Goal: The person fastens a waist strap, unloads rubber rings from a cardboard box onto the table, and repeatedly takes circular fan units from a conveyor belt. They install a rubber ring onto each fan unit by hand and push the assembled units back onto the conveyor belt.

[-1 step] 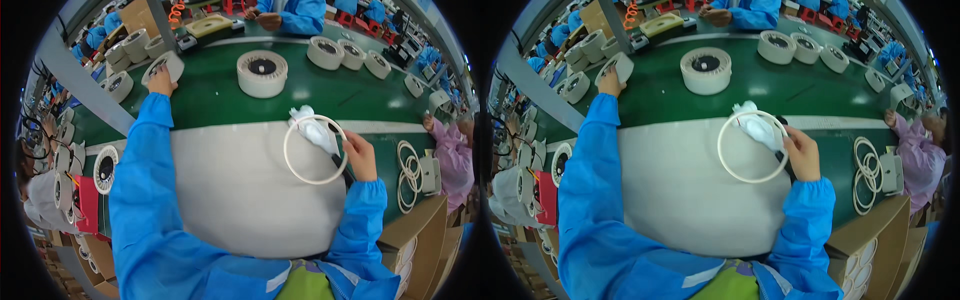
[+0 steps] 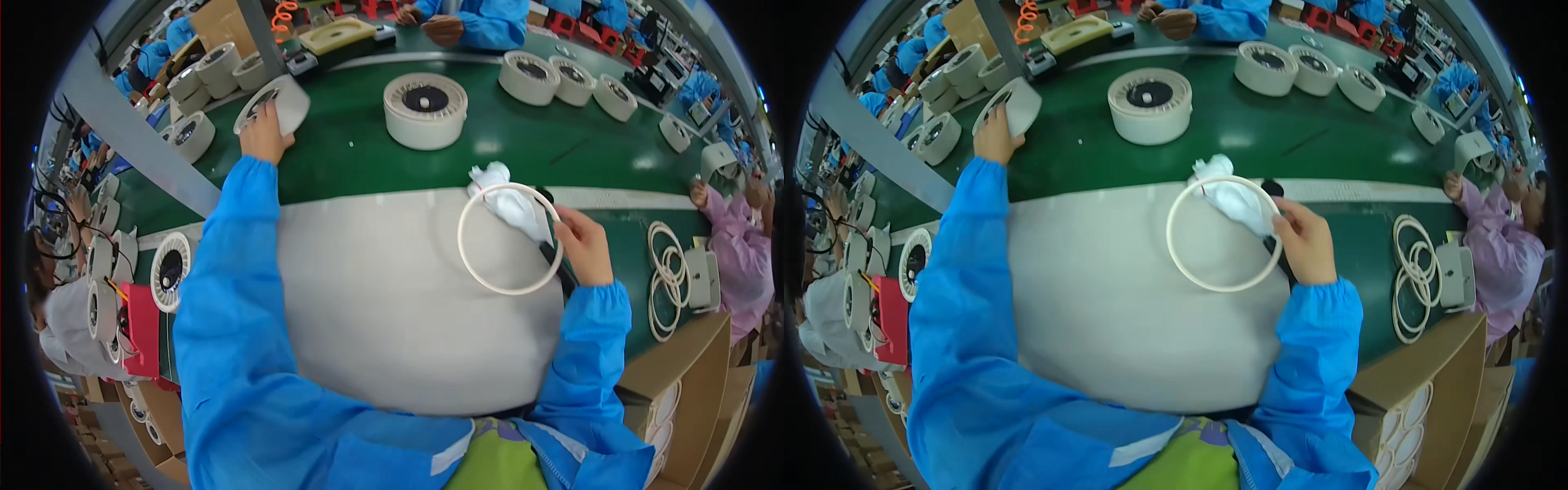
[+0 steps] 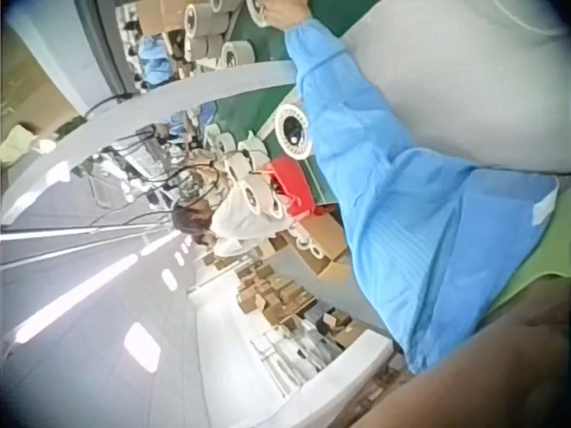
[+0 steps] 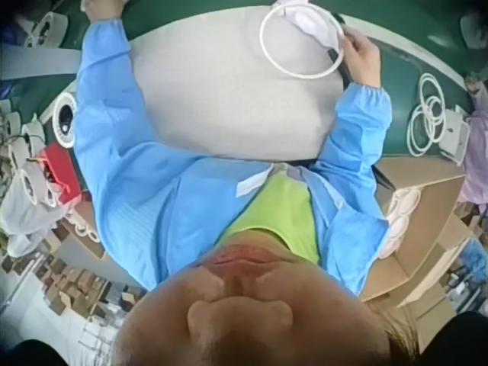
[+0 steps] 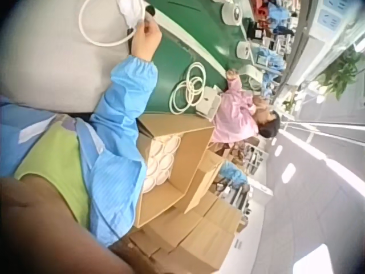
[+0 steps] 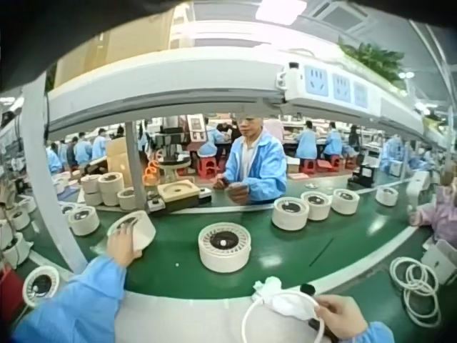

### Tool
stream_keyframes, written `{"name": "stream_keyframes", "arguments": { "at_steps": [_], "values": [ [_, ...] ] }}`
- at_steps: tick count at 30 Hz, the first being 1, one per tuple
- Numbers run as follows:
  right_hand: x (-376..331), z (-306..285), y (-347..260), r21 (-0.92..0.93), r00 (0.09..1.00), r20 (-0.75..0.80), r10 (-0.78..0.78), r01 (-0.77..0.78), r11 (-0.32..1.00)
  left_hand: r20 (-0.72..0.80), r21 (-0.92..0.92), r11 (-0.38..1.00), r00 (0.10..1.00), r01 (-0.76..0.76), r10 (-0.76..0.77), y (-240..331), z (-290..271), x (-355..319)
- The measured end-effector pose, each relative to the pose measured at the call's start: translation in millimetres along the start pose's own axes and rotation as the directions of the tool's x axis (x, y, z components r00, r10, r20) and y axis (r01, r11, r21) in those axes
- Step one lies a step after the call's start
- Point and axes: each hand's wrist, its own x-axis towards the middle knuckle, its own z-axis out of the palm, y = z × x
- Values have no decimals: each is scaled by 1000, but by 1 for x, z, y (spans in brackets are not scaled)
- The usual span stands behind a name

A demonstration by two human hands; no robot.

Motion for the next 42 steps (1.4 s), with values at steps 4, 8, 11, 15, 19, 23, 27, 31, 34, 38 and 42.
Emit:
{"name": "stream_keyframes", "arguments": {
  "at_steps": [4,8,11,15,19,23,27,31,34,38,42],
  "values": [
    [6,2,-5,23,996,33,83,-84,996,-165,-330,830,893,-450,419,52,-104,-125],
    [-4,3,-32,160,995,41,93,-98,982,-53,-473,638,742,-608,668,82,-138,-201],
    [-26,23,-59,151,984,177,16,-44,988,-172,-247,512,558,-823,812,94,-140,-224],
    [-37,74,-56,-10,923,278,-268,281,960,449,-872,-163,887,461,109,106,-117,-215],
    [-33,97,-54,-52,882,286,-375,405,913,592,-500,-555,730,665,341,105,-118,-202],
    [-29,98,-67,-233,879,352,-323,416,879,607,-466,-557,706,688,364,107,-111,-194],
    [-39,90,-94,-565,893,431,-125,376,735,424,-895,34,825,445,373,101,-108,-187],
    [-47,111,-84,-635,872,407,-271,484,603,377,-753,654,862,73,338,108,-125,-179],
    [-49,133,-66,-559,793,356,-493,604,568,407,-616,785,827,-65,387,118,-135,-172],
    [-43,137,-62,-498,756,406,-513,654,569,51,-630,694,874,-348,484,116,-117,-173],
    [-40,130,-66,-391,769,492,-409,615,685,112,-538,727,818,-427,564,117,-119,-165]
  ]
}}
